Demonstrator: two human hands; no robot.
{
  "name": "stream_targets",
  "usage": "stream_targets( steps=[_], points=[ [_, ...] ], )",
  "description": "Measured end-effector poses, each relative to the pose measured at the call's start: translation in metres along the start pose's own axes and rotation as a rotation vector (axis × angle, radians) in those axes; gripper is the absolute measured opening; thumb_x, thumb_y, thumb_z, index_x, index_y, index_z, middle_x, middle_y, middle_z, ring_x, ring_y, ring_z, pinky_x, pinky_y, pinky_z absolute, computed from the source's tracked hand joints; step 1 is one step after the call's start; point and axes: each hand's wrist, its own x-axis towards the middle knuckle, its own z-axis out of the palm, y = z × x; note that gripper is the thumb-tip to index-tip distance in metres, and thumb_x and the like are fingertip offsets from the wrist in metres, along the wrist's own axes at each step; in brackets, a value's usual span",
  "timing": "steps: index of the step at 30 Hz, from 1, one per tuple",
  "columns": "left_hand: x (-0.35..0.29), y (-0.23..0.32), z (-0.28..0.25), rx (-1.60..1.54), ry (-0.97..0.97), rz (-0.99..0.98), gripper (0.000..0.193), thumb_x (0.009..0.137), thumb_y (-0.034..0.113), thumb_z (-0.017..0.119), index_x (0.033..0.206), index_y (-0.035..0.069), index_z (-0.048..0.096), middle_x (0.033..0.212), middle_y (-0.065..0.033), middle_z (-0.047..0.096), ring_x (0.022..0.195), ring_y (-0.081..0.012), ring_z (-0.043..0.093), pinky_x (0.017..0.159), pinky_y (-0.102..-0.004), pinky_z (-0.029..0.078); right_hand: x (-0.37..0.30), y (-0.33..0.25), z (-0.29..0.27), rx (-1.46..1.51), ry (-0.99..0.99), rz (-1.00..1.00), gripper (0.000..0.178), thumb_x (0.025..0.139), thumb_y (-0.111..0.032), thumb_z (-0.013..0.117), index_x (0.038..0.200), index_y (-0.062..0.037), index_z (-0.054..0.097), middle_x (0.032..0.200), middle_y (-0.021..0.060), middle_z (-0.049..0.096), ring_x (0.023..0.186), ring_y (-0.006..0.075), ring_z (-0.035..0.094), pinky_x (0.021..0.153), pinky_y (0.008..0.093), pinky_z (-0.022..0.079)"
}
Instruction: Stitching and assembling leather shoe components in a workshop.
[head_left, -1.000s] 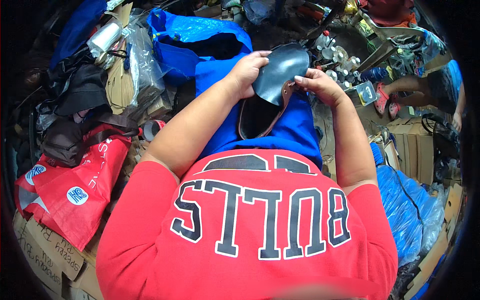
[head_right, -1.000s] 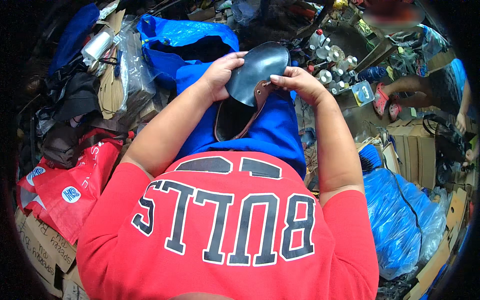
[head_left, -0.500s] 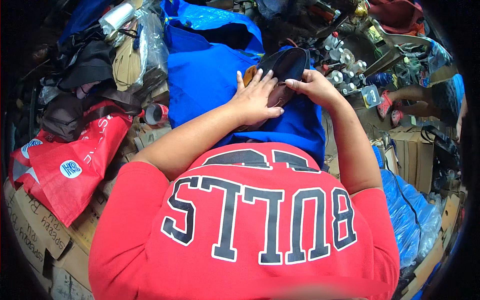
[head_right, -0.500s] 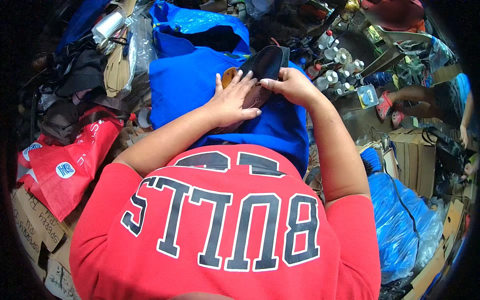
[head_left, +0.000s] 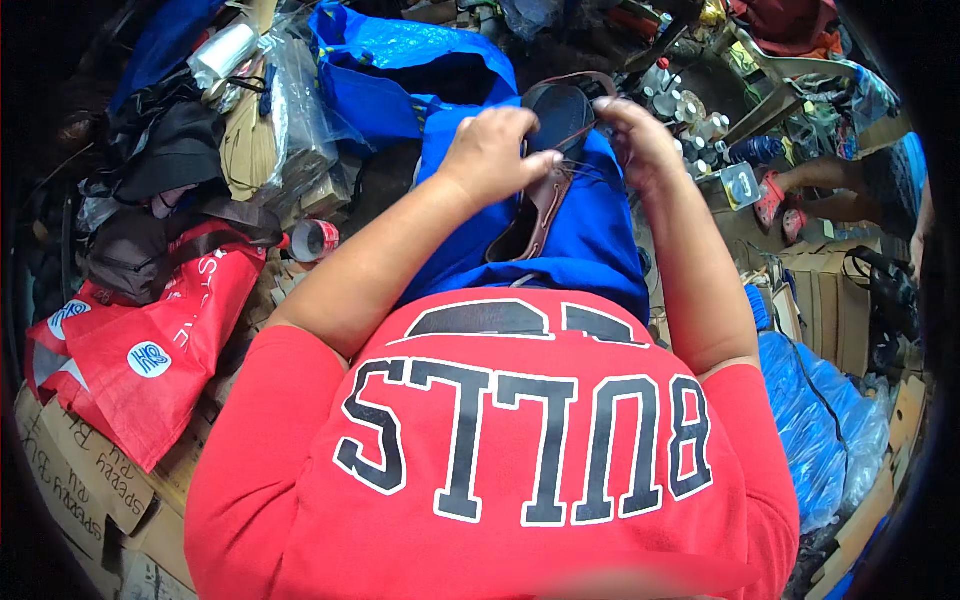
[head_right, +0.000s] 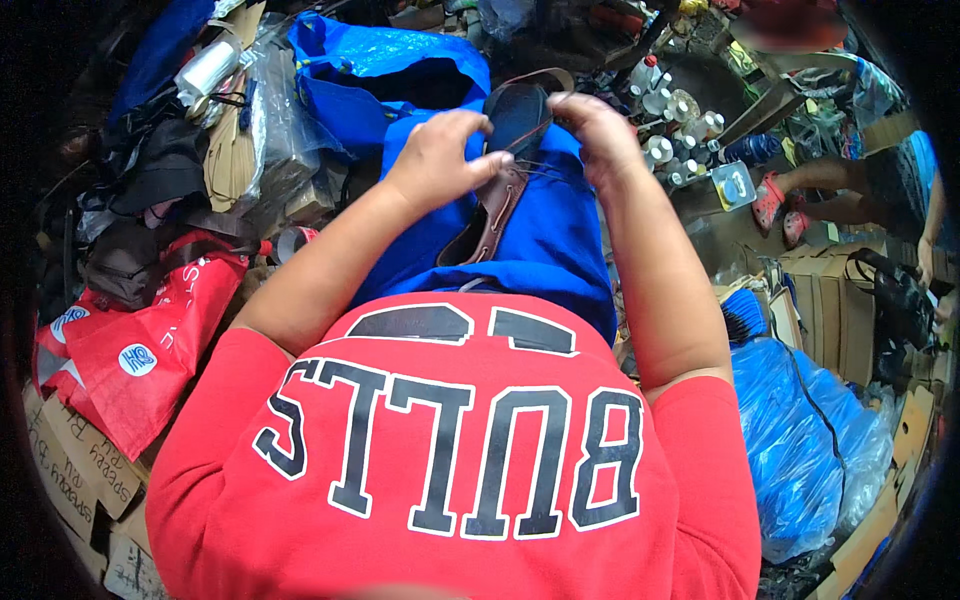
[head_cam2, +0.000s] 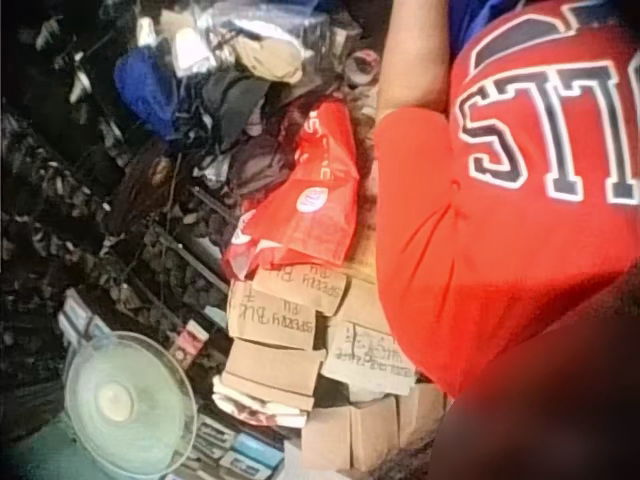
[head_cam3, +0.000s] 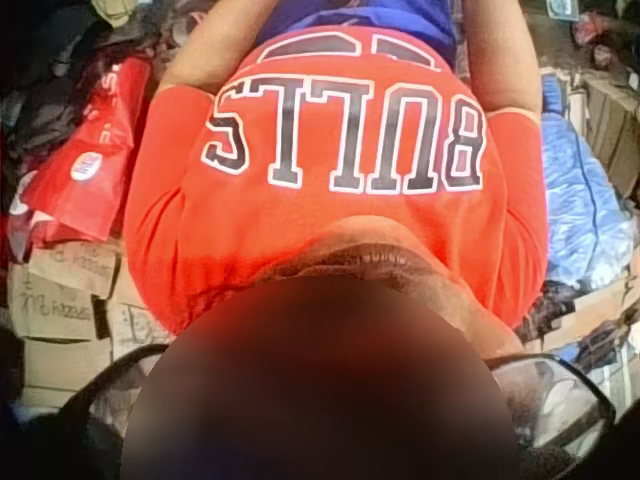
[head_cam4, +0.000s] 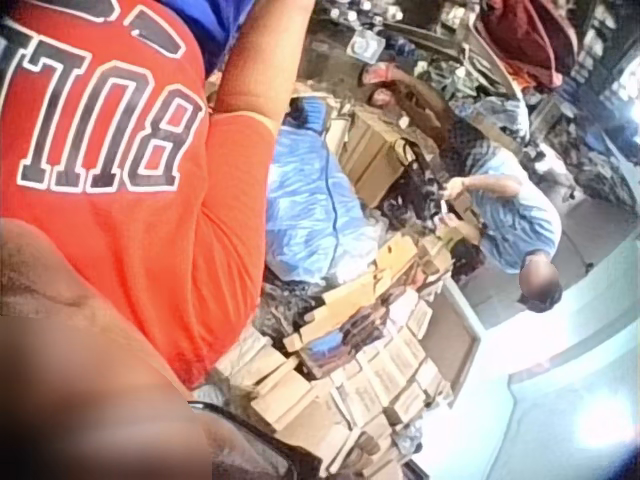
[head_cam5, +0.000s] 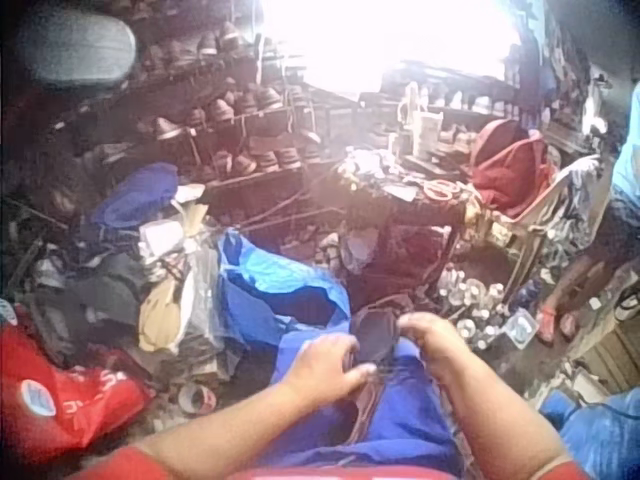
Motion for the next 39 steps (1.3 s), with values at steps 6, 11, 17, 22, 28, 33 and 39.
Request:
stream_targets(
  steps=[6, 11, 17, 22, 28, 33, 39],
  points=[
    [0.036, -0.001, 0.01, -0.947, -0.161, -0.134, 0.014, 0.086, 0.017, 0.062, 0.088, 0.003, 0.061, 0.076, -0.0044, 0.06, 0.07, -0.0191, 0.059, 0.068, -0.0309, 0.049, 0.003, -0.056, 0.037, -0.199, -0.451, -0.527, 0.032, 0.084, -0.025, 0.066, 0.109, -0.0069, 0.065, 0.101, 0.0009, 0.064, 0.088, 0.0081, 0.058, 0.075, 0.0221, 0.045],
    [0.082, -0.055, -0.048, -1.288, -0.018, -0.329, 0.016, 0.091, 0.024, 0.056, 0.088, 0.008, 0.054, 0.063, -0.0015, 0.049, 0.065, -0.0161, 0.055, 0.067, -0.0304, 0.047, 0.012, -0.084, 0.033, -0.811, -0.356, -0.636, 0.042, 0.09, -0.028, 0.062, 0.121, -0.0007, 0.057, 0.098, 0.0037, 0.065, 0.09, 0.0084, 0.058, 0.078, 0.0235, 0.046],
    [0.085, -0.141, -0.106, -0.358, -0.389, -0.921, 0.04, 0.078, 0.045, 0.069, 0.093, 0.009, 0.059, 0.077, -0.0027, 0.061, 0.071, -0.0202, 0.062, 0.07, -0.0372, 0.047, 0.02, -0.007, 0.012, -1.15, -0.15, -0.33, 0.055, 0.077, -0.035, 0.076, 0.117, 0.0001, 0.059, 0.085, 0.0067, 0.064, 0.077, 0.0127, 0.058, 0.069, 0.0288, 0.048],
    [0.045, -0.063, -0.082, 0.336, -0.032, -0.029, 0.078, 0.069, 0.059, 0.069, 0.121, 0.003, 0.055, 0.127, -0.0171, 0.054, 0.117, -0.0357, 0.051, 0.097, -0.0578, 0.036, 0.025, 0.007, 0.005, -1.089, -0.152, -0.194, 0.056, 0.069, -0.042, 0.079, 0.1, 0.0003, 0.062, 0.088, 0.0151, 0.067, 0.082, 0.0237, 0.064, 0.075, 0.0345, 0.049],
    [-0.029, 0.006, 0.007, 0.24, -0.29, 0.127, 0.1, 0.074, 0.063, 0.058, 0.144, 0.003, 0.023, 0.149, -0.0201, 0.024, 0.139, -0.0326, 0.022, 0.111, -0.0574, 0.009, 0.011, 0.02, 0.002, -1.033, 0.052, -0.399, 0.072, 0.061, -0.047, 0.084, 0.109, -0.0016, 0.055, 0.079, 0.0082, 0.061, 0.073, 0.0169, 0.058, 0.065, 0.0316, 0.048],
    [-0.039, 0.013, 0.02, 0.112, -0.423, -0.009, 0.09, 0.078, 0.043, 0.056, 0.143, -0.005, 0.015, 0.147, -0.0291, 0.02, 0.138, -0.035, 0.023, 0.112, -0.0514, 0.013, 0.007, 0.024, -0.003, -1.056, 0.097, -0.341, 0.068, 0.06, -0.047, 0.084, 0.104, -0.0039, 0.056, 0.08, 0.01, 0.061, 0.076, 0.0194, 0.059, 0.068, 0.0327, 0.048],
    [-0.042, 0.022, 0.019, 0.087, -0.474, -0.093, 0.09, 0.08, 0.041, 0.054, 0.143, -0.007, 0.011, 0.145, -0.0292, 0.027, 0.138, -0.0338, 0.026, 0.112, -0.0506, 0.015, 0.01, 0.017, -0.004, -0.949, -0.193, -0.192, 0.033, 0.077, -0.03, 0.076, 0.092, -0.0059, 0.059, 0.071, -0.0039, 0.052, 0.066, 0.0074, 0.045, 0.058, 0.0253, 0.038]
  ],
)
